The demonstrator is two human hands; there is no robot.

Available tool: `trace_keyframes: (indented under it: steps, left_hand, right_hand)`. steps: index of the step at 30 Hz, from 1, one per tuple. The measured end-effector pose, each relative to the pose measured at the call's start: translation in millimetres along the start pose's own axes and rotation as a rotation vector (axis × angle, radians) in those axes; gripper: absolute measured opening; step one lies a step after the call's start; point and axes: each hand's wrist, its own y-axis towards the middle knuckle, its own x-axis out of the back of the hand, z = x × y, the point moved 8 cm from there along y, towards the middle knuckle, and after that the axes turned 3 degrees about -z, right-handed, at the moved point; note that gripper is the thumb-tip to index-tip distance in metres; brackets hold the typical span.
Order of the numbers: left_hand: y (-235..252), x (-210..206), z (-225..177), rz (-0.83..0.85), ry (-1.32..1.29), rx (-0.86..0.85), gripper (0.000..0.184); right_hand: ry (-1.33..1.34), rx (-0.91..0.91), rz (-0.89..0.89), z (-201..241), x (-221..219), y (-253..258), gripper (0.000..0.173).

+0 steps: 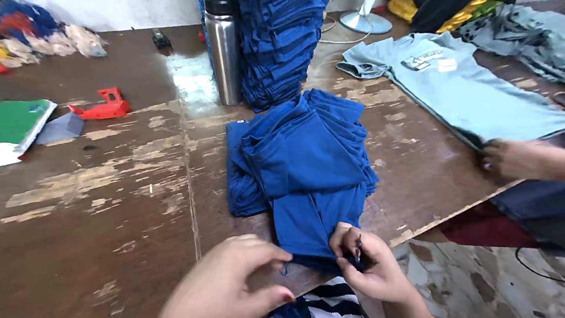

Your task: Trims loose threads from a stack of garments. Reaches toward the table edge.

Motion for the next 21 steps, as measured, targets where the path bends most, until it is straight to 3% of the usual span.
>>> trace_keyframes:
  steps: [2, 6, 10, 13, 18, 21]
  left_hand:
    - [7, -26, -5, -0.194, 0.068, 0.025, 0.048]
    - [6, -50, 9, -0.589, 0.172, 0.14, 0.026]
    - [0, -54, 12, -0.655, 0.156, 0.175, 0.024]
    - [2, -55, 17, -0.657, 0.08, 0.225, 0.027]
    - [0, -65, 46, -0.752, -0.971, 0.318, 0.047]
    - [-5, -71, 49, -0.824, -1.248, 0.273, 0.043]
  right_hand:
    - [-0.04, 0.055, 0.012, 17, -2, 9, 0.014]
    - [-0.112, 0.133, -0.039, 39, 9, 28, 0.014]
    - [-0.225, 0.161, -0.242, 37, 37, 44, 0.014]
    - [-0.403, 0.111, -0.35, 19, 27, 50, 0.009]
    - [-0.466, -0.107, -0.054, -26, -26, 36, 0.011]
    - [-0.272, -0.097, -0.009, -24, -28, 23, 0.016]
